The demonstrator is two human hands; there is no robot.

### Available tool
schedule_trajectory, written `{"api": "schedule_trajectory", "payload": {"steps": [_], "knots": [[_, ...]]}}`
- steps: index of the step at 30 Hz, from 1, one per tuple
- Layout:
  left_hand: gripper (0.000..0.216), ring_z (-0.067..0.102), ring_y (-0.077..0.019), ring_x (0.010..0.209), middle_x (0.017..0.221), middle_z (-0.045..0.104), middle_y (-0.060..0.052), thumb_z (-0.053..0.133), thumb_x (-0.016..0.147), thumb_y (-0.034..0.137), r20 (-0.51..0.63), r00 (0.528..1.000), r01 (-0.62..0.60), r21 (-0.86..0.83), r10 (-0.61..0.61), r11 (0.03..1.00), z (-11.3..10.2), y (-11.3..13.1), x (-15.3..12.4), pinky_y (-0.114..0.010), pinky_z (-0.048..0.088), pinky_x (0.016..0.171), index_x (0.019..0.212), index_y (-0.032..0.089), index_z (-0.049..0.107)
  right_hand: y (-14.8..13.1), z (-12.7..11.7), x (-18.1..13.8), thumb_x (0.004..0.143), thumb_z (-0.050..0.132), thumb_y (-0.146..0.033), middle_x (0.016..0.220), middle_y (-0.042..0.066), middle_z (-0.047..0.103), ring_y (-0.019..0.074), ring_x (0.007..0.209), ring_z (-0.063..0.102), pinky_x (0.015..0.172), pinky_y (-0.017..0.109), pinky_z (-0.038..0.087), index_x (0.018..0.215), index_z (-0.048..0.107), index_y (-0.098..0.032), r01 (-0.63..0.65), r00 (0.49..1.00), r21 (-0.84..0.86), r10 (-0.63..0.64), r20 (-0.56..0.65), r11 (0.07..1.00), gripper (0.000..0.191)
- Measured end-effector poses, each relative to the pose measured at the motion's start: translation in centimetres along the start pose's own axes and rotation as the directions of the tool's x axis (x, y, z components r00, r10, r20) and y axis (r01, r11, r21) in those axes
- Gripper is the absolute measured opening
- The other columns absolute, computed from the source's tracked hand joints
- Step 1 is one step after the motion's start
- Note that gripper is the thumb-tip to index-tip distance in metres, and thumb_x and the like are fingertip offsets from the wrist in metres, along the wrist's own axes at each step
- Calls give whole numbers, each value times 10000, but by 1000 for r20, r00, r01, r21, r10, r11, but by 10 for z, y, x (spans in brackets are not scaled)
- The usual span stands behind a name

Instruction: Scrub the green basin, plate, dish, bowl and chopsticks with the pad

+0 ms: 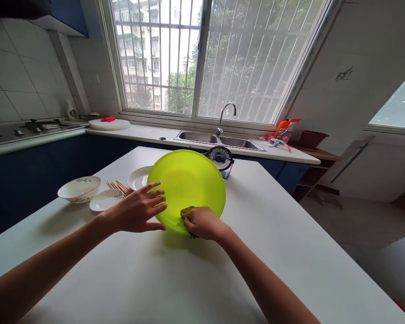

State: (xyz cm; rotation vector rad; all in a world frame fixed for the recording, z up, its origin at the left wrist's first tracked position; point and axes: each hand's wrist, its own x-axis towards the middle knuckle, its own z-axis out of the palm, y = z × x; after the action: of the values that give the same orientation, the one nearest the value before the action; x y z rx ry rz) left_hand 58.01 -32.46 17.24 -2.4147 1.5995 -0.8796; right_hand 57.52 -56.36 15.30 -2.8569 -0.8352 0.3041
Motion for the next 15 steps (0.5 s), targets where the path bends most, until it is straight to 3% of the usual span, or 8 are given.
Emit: {"api": "schedule_trajectory", "payload": {"steps": [3,7,15], "knots": [[392,641,-228,813,818,689,-71,555,918,531,2,996,-86,8,86,996,11,20,6,-418,493,839,901,152,656,-1,1,1,951,401,-281,1003,90,742,221,857,649,709,271,387,1057,713,-186,-19,1000,-32,19,-3,999,343],[307,604,-193,680,714,651,-45,556,949,427,2,994,-112,42,112,993,28,31,7,-338,409,602,802,163,609,-2,1,0,956,413,-268,997,81,740,205,841,644,677,256,360,1022,706,-188,1,1000,-43,-2,-20,999,310],[268,586,-184,621,641,622,-20,574,951,362,-23,991,-130,55,132,990,28,22,4,-329,348,559,764,169,581,1,5,3,957,401,-257,1048,82,735,195,812,647,622,261,312,1014,694,-185,29,999,-45,-30,-12,999,307]]}}
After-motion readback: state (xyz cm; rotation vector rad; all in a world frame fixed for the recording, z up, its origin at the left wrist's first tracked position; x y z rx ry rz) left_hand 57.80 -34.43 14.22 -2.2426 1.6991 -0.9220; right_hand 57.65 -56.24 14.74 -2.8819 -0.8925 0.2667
